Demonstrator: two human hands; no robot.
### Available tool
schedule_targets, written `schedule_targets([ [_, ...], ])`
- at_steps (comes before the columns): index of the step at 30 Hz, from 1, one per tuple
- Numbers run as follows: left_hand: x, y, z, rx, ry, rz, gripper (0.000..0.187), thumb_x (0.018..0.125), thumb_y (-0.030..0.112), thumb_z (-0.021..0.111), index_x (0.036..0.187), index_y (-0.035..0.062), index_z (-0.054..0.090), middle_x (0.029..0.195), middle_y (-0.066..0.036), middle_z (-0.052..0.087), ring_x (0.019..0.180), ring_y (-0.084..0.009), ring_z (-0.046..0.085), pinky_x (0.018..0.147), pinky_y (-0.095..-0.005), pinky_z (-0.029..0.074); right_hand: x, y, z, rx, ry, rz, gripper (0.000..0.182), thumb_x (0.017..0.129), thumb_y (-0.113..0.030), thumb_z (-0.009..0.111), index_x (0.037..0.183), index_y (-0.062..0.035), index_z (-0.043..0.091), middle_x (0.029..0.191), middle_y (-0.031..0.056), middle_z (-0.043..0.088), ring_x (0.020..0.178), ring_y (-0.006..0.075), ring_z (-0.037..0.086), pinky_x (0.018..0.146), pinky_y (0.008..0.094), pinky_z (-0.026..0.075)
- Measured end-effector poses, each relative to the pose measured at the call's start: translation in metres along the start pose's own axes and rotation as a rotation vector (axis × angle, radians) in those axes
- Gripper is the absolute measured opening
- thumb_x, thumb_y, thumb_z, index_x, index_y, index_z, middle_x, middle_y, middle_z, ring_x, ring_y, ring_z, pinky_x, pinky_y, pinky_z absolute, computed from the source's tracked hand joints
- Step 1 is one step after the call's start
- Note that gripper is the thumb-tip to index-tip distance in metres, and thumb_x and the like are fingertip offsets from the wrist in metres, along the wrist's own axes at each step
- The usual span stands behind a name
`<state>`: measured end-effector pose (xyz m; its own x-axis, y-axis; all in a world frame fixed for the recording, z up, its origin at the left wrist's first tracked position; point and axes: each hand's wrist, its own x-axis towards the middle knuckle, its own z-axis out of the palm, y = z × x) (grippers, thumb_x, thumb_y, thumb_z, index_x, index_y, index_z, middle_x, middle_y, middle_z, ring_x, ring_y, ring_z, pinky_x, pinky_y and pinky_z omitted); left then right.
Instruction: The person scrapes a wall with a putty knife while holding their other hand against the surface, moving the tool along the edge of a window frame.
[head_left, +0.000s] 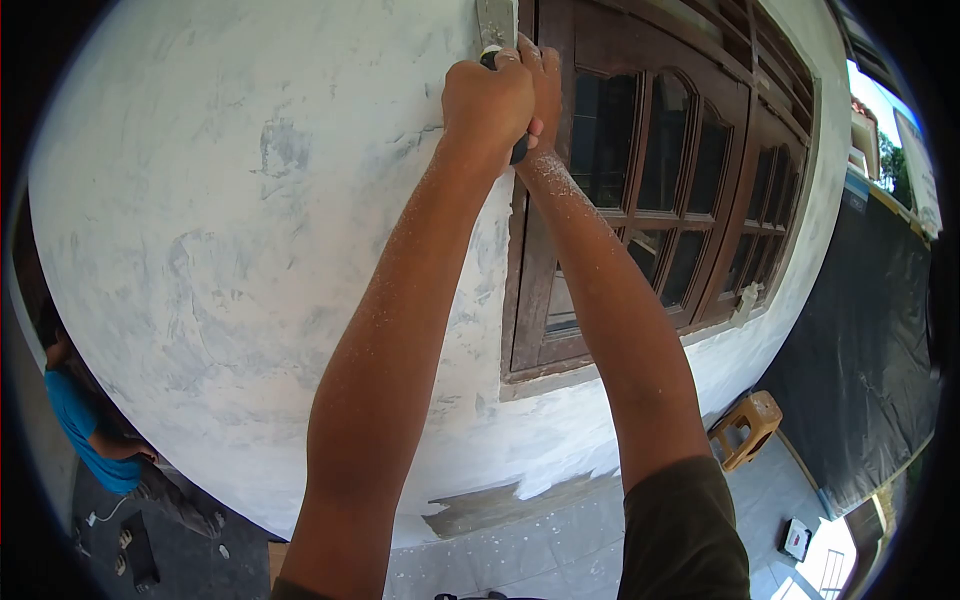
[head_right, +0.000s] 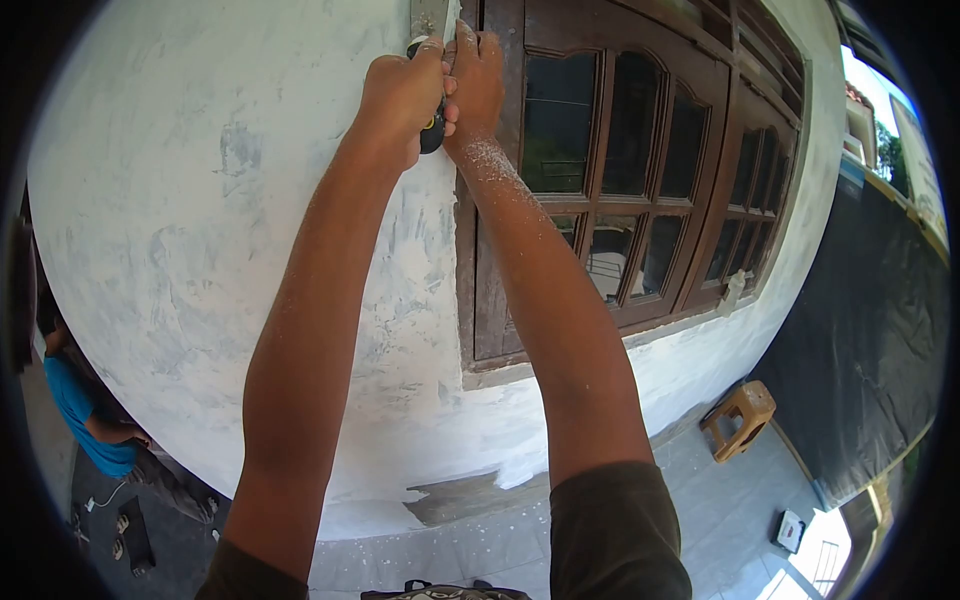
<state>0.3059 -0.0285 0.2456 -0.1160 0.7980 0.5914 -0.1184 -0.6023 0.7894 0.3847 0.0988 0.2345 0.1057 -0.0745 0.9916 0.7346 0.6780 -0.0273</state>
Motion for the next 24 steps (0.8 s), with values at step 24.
schedule_targets([
  [24,-0.017,-0.018,-0.016,-0.056,-0.054,-0.075,0.031,0.108,0.031,0.054,0.095,0.0031,0.056,0.076,-0.006,0.059,0.052,-0.0139,0.053,0.047,-0.0313,0.045,0.002,-0.007,0.001,0.081,0.073,0.075,0.036,0.104,-0.016,0.053,0.137,-0.0055,0.061,0.115,0.0147,0.056,0.111,0.0354,0.06,0.09,0.0456,0.052],
])
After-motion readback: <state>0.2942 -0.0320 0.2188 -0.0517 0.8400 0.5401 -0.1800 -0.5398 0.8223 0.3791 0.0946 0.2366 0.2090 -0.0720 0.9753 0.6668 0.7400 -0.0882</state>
